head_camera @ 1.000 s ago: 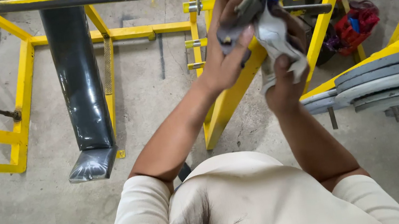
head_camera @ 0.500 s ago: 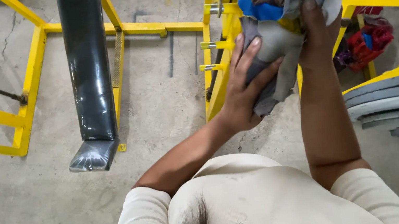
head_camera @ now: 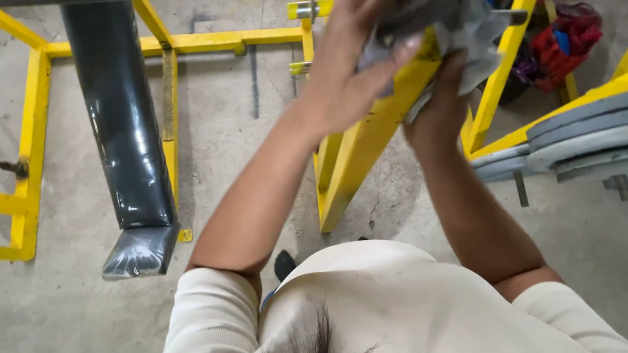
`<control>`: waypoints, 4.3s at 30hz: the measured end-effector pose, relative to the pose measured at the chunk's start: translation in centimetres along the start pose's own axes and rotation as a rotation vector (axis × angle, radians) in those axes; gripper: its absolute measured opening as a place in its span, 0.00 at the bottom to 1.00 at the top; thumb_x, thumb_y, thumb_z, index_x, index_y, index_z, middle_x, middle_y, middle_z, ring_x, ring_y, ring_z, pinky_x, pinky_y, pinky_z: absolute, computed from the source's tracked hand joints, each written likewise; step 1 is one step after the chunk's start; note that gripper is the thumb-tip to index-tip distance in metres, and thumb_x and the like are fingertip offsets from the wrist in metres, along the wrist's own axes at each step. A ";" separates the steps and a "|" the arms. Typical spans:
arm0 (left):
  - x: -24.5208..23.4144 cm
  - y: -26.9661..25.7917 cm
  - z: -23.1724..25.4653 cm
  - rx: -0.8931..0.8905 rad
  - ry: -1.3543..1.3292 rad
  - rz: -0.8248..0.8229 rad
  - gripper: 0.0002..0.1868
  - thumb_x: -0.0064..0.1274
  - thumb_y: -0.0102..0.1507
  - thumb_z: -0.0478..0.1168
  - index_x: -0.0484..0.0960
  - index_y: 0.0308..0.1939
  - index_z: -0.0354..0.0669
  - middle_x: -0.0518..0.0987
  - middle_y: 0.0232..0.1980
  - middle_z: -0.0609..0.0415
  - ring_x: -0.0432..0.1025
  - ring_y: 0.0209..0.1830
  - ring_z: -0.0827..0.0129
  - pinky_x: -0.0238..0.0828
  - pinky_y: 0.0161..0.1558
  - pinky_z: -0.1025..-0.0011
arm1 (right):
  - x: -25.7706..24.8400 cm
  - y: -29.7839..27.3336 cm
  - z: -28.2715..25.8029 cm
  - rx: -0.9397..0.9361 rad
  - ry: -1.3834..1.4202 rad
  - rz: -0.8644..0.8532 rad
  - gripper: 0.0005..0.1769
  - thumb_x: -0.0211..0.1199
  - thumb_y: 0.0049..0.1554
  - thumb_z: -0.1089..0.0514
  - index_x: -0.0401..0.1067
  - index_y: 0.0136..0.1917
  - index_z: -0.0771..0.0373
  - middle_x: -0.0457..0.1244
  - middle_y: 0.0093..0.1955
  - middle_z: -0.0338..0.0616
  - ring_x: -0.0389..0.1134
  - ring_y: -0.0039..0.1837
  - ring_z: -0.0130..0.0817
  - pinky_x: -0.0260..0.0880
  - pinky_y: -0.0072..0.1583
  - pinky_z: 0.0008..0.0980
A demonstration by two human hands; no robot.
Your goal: Cleaning and wiping down various weight machines and benches in a gym using a cloth.
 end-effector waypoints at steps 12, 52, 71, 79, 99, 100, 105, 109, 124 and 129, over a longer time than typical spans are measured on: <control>2.6 -1.6 0.2 0.049 0.198 0.392 0.23 0.52 0.64 0.46 0.82 0.62 0.47 0.63 0.73 0.45 0.53 0.78 0.49 0.46 0.79 0.56 | 2.2 -6.3 -3.2 -0.150 -0.360 -0.166 0.40 0.56 0.70 0.39 0.50 0.84 0.63 0.50 0.81 0.45 0.52 0.82 0.38 0.52 0.81 0.42; 5.7 -9.2 0.2 -0.118 -0.356 0.246 0.34 0.33 0.78 0.52 0.50 0.83 0.37 0.45 0.84 0.46 0.39 0.87 0.57 0.33 0.84 0.61 | -2.9 -8.4 2.7 0.288 -0.067 0.239 0.32 0.39 0.74 0.45 0.54 0.81 0.68 0.57 0.77 0.49 0.57 0.77 0.40 0.54 0.78 0.40; 7.8 -12.1 -17.4 -0.471 -0.862 -0.263 0.33 0.48 0.72 0.56 0.66 0.73 0.38 0.72 0.70 0.48 0.67 0.70 0.61 0.62 0.72 0.64 | 3.8 -6.6 1.2 -0.705 -1.615 -0.236 0.36 0.57 0.67 0.38 0.58 0.80 0.55 0.40 0.87 0.49 0.35 0.87 0.65 0.33 0.81 0.65; 9.7 -17.8 -22.2 -1.255 -1.279 -0.376 0.35 0.46 0.69 0.61 0.69 0.71 0.39 0.79 0.62 0.48 0.76 0.56 0.63 0.74 0.58 0.65 | -6.7 -17.8 10.5 -0.544 -1.827 -0.421 0.33 0.59 0.58 0.40 0.65 0.74 0.51 0.46 0.81 0.56 0.41 0.79 0.77 0.27 0.73 0.84; 7.7 -16.3 -14.5 -0.646 -1.468 -0.107 0.31 0.38 0.76 0.52 0.59 0.79 0.39 0.64 0.79 0.49 0.59 0.79 0.59 0.51 0.80 0.60 | 5.9 -14.2 5.1 -0.349 -1.267 0.205 0.45 0.54 0.72 0.47 0.33 0.88 0.65 0.35 0.88 0.58 0.38 0.89 0.58 0.39 0.83 0.46; 8.9 -18.4 -15.7 -0.647 -1.474 -0.114 0.31 0.38 0.76 0.52 0.59 0.79 0.39 0.64 0.79 0.49 0.59 0.79 0.59 0.51 0.80 0.60 | 6.0 -14.7 5.1 -0.350 -1.274 0.212 0.45 0.54 0.72 0.47 0.33 0.88 0.65 0.35 0.88 0.58 0.38 0.89 0.58 0.39 0.83 0.46; 12.3 -21.5 -19.4 -0.702 -1.440 -0.077 0.30 0.37 0.77 0.53 0.61 0.78 0.37 0.65 0.76 0.50 0.61 0.75 0.60 0.53 0.79 0.58 | 8.2 -13.0 2.8 -0.313 -1.247 -0.010 0.52 0.54 0.68 0.41 0.23 0.85 0.63 0.26 0.87 0.64 0.28 0.88 0.61 0.32 0.84 0.51; 7.7 -13.9 -15.8 -0.687 -1.785 -0.254 0.37 0.31 0.75 0.62 0.63 0.76 0.35 0.68 0.75 0.46 0.64 0.75 0.56 0.54 0.79 0.59 | 7.8 -11.1 1.0 -0.384 -1.585 -0.063 0.50 0.50 0.66 0.38 0.29 0.87 0.61 0.20 0.87 0.66 0.21 0.87 0.63 0.28 0.85 0.53; 15.1 -27.1 -15.9 -0.491 -0.619 0.081 0.33 0.49 0.72 0.46 0.53 0.74 0.37 0.68 0.67 0.49 0.68 0.62 0.60 0.71 0.60 0.63 | 1.6 -8.4 1.7 0.442 -0.082 0.626 0.35 0.50 0.66 0.39 0.62 0.75 0.67 0.63 0.70 0.46 0.64 0.69 0.34 0.62 0.69 0.35; 13.2 -22.7 -22.7 -0.704 -1.274 0.059 0.27 0.36 0.74 0.54 0.67 0.69 0.40 0.77 0.61 0.55 0.73 0.59 0.68 0.71 0.62 0.66 | -0.4 -7.9 3.3 0.312 -0.399 0.377 0.36 0.41 0.70 0.37 0.60 0.77 0.66 0.61 0.73 0.44 0.60 0.73 0.30 0.57 0.73 0.31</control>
Point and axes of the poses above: each hand's wrist, its own y-axis towards the middle knuckle, its own x-axis out of the palm, z = x × y, the point moved 1 cm from there along y, towards the middle knuckle
